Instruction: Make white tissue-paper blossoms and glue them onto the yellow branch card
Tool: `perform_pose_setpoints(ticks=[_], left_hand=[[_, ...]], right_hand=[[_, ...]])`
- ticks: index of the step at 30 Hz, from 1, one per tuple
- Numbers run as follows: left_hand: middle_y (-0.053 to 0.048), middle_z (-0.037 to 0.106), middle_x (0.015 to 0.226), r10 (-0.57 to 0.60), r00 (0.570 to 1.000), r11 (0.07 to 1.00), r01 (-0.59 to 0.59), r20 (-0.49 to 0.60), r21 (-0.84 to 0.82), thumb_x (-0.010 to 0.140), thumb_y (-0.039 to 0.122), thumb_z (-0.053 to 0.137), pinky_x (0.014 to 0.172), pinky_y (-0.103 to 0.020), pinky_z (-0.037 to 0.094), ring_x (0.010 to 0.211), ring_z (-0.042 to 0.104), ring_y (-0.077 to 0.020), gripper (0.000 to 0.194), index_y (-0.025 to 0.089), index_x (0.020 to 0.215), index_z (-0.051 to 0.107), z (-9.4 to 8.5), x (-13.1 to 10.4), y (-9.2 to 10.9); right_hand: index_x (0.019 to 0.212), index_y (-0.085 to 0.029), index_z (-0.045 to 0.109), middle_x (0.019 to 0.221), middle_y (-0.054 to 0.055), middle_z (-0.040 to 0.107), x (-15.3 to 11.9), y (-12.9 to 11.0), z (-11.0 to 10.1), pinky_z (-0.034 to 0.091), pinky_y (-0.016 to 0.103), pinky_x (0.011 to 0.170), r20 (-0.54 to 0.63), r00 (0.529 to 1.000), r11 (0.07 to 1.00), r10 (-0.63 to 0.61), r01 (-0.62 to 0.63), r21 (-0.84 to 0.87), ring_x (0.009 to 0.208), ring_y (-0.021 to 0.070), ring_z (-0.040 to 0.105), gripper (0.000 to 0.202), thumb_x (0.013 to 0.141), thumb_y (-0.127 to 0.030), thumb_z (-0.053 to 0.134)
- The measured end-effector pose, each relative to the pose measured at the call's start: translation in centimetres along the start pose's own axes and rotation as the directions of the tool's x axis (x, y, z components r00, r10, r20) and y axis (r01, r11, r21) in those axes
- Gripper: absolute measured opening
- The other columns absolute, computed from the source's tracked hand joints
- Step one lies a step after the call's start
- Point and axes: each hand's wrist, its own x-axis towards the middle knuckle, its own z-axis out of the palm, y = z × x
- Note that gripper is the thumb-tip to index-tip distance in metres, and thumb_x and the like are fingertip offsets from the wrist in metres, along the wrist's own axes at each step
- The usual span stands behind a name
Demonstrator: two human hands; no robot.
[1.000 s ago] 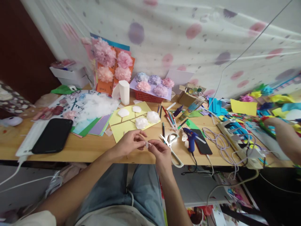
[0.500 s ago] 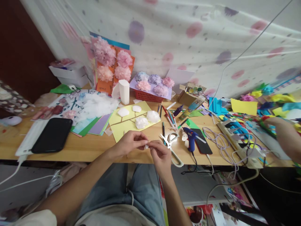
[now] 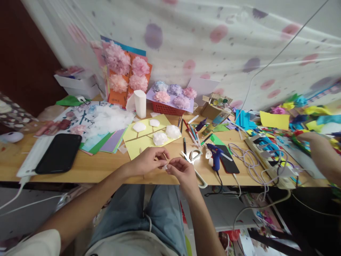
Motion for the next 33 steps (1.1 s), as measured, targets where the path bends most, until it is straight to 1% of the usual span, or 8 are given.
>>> perform_pose_setpoints(ticks=[5,9,15,20,22,24,28,33], left_hand=[[-0.003,0.070,0.077,-0.077,0.995,0.990,0.069,-0.061,-0.121,0.083,0.038,0.070,0.067,-0.028,0.055,0.072,0.067,-0.0161,0.027,0.016,0.096,0.064,0.5,0.0,-0.9],[-0.006,0.071,0.093,-0.177,0.981,0.928,0.140,-0.080,-0.345,0.080,0.052,0.074,0.068,-0.029,0.059,0.084,0.068,-0.0180,0.045,0.015,0.104,0.067,1.2,-0.4,-1.9],[-0.003,0.066,0.080,-0.220,0.965,0.892,0.139,-0.145,-0.430,0.068,0.052,0.084,0.070,-0.027,0.057,0.075,0.063,-0.0145,0.045,0.013,0.085,0.069,2.1,-0.8,-1.8],[-0.003,0.069,0.079,-0.064,0.968,0.993,0.039,-0.243,-0.109,0.080,0.039,0.074,0.073,-0.030,0.055,0.076,0.065,-0.0175,0.024,0.016,0.082,0.071,0.8,-0.1,-2.0],[-0.004,0.071,0.081,0.088,0.961,0.975,-0.030,-0.261,0.220,0.083,0.030,0.070,0.077,-0.030,0.053,0.080,0.065,-0.0189,0.013,0.017,0.080,0.073,-0.4,0.8,-1.9],[-0.005,0.072,0.084,0.193,0.961,0.879,-0.080,-0.197,0.470,0.084,0.022,0.068,0.083,-0.031,0.050,0.086,0.065,-0.0205,0.009,0.019,0.079,0.075,-1.7,2.1,-1.8],[-0.009,0.070,0.089,0.235,0.963,0.720,-0.081,-0.132,0.689,0.082,0.017,0.066,0.089,-0.035,0.048,0.095,0.064,-0.0252,0.012,0.017,0.081,0.078,-3.4,5.3,-2.0],[-0.011,0.068,0.083,0.244,0.961,0.631,-0.057,-0.128,0.774,0.082,0.015,0.064,0.086,-0.036,0.048,0.091,0.064,-0.0269,0.016,0.017,0.077,0.079,-3.8,7.9,-2.8]], right_hand=[[0.080,-0.019,0.069,0.070,0.000,0.070,0.4,0.7,0.7,0.052,0.027,0.064,-0.084,0.992,0.995,-0.095,0.094,-0.017,0.063,0.0139,0.063,0.029,0.070,-0.040,0.086],[0.081,-0.019,0.067,0.075,0.000,0.068,0.5,1.7,2.1,0.052,0.028,0.068,-0.286,0.923,0.965,-0.256,0.262,-0.017,0.069,0.0145,0.063,0.022,0.077,-0.036,0.081],[0.082,-0.020,0.065,0.078,0.001,0.066,0.7,2.0,3.6,0.052,0.030,0.072,-0.395,0.858,0.943,-0.328,0.319,-0.091,0.074,0.0168,0.062,0.022,0.080,-0.037,0.078],[0.091,-0.021,0.064,0.085,0.002,0.066,0.3,3.1,2.8,0.051,0.031,0.075,-0.399,0.812,0.899,-0.427,0.334,-0.282,0.079,0.0181,0.063,0.015,0.092,-0.037,0.066],[0.095,-0.021,0.063,0.087,0.004,0.066,-0.4,3.9,2.2,0.050,0.032,0.076,-0.287,0.791,0.791,-0.541,0.362,-0.494,0.081,0.0186,0.062,0.012,0.097,-0.032,0.057],[0.101,-0.020,0.064,0.091,0.007,0.066,-1.2,4.6,2.1,0.049,0.034,0.076,-0.005,0.777,0.580,-0.629,0.465,-0.668,0.084,0.0204,0.061,0.013,0.098,-0.027,0.054],[0.132,-0.015,0.057,0.106,0.013,0.064,-2.2,4.9,3.1,0.049,0.041,0.076,0.509,0.731,0.173,-0.455,0.633,-0.754,0.093,0.0281,0.057,0.053,0.090,-0.045,0.068],[0.138,-0.014,0.054,0.104,0.012,0.064,-1.7,5.3,3.8,0.047,0.043,0.077,0.648,0.693,-0.068,-0.315,0.665,-0.744,0.094,0.0286,0.053,0.064,0.085,-0.041,0.077]])
